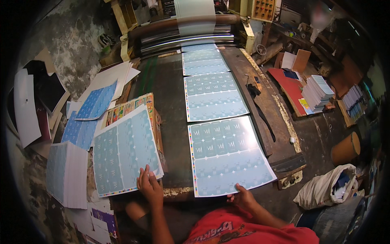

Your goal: The person organizes and stacks printed paper sheets by picking them up from a pile and aligning them on a table before placing them into larger stacks.

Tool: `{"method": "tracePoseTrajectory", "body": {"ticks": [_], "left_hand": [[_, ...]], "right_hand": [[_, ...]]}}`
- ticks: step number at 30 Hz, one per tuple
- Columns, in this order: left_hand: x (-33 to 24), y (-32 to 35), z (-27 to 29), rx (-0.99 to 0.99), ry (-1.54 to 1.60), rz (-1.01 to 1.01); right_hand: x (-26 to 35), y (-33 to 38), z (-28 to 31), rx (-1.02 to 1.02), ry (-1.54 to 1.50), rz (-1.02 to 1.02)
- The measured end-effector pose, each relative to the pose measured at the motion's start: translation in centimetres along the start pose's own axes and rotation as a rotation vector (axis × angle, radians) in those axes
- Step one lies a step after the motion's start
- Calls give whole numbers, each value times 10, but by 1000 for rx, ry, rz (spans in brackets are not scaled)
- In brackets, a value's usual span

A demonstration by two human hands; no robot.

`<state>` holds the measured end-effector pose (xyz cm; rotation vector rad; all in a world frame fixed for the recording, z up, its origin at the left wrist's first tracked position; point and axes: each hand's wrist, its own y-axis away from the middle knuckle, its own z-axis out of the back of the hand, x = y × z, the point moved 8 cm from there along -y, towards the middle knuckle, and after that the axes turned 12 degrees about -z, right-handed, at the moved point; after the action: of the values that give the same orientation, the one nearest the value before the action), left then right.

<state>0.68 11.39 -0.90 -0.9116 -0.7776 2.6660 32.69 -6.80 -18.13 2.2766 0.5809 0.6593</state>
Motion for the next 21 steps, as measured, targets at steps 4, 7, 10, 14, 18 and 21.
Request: {"method": "tracePoseTrajectory", "body": {"ticks": [4,7,10,14,18,21], "left_hand": [[-3,2,0,-7,9,-19],[-15,4,3,39,-70,-96],[-12,3,3,138,0,-114],[-5,0,10,218,152,-17],[48,2,20,-180,819,392],[22,-7,32,-246,880,459]], "right_hand": [[22,-13,-1,-40,16,4],[41,-15,-15,-12,49,80],[57,-19,-24,-40,44,120],[70,-42,-23,-77,64,203],[75,-54,-23,-85,9,325],[78,-29,-38,-203,-28,403]]}}
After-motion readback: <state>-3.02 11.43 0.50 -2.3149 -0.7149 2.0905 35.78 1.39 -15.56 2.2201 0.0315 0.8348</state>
